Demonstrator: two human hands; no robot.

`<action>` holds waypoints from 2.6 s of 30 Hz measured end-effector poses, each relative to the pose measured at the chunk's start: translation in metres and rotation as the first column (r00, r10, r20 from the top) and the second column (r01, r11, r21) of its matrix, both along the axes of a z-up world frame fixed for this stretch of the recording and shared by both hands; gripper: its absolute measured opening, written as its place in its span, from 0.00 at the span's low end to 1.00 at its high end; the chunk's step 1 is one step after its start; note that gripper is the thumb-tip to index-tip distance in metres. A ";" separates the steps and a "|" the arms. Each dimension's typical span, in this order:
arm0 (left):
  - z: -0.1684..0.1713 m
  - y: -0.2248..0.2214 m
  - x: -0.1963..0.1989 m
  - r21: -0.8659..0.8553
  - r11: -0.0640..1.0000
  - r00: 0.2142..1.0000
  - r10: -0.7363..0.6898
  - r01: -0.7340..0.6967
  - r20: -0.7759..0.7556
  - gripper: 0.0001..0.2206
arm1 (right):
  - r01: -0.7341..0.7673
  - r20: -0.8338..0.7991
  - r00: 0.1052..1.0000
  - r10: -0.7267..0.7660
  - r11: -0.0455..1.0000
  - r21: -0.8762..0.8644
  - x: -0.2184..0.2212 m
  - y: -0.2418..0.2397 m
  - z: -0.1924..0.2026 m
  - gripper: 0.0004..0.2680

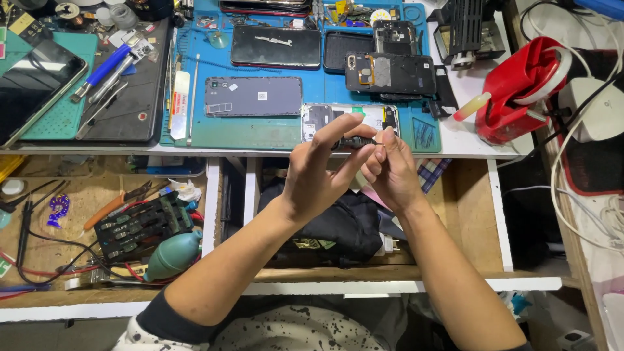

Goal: The person is repairing a smartphone, which involves assembling internal components like the battery and screen, applying adhesive, and using a screwdriver to secure parts.

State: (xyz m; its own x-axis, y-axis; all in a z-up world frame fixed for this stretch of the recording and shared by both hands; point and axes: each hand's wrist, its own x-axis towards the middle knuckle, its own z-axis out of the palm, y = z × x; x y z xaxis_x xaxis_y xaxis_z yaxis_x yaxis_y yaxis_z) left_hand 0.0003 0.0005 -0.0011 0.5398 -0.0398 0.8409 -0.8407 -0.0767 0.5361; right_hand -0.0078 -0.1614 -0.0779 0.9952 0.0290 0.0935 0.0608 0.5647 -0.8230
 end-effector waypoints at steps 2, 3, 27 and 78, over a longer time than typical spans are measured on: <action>0.000 0.001 0.000 -0.002 1.000 1.000 -0.010 0.010 -0.006 0.24 | 0.005 0.007 1.000 -0.005 1.000 -0.001 -0.001 0.002 0.002 0.18; 0.000 0.002 -0.001 -0.003 1.000 1.000 -0.019 0.019 -0.011 0.24 | 0.009 0.014 1.000 -0.009 1.000 -0.002 -0.001 0.003 0.004 0.18; 0.005 0.015 0.007 0.045 0.981 0.946 -0.168 0.187 -0.279 0.26 | -0.016 0.021 1.000 0.019 0.988 -0.156 0.002 -0.001 -0.001 0.16; -0.028 0.041 0.081 0.537 0.840 0.966 0.072 0.075 -0.247 0.31 | 0.448 0.453 0.876 0.165 0.065 -0.891 0.004 0.008 0.021 0.21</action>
State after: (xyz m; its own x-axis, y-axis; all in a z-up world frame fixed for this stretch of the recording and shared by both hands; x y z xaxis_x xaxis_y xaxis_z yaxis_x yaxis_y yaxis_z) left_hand 0.0813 0.0410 -0.0288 0.7259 -0.4462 0.5234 -0.6859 -0.4131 0.5990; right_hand -0.0039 -0.1537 -0.0572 0.8685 0.2583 0.4231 0.4520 -0.7631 -0.4619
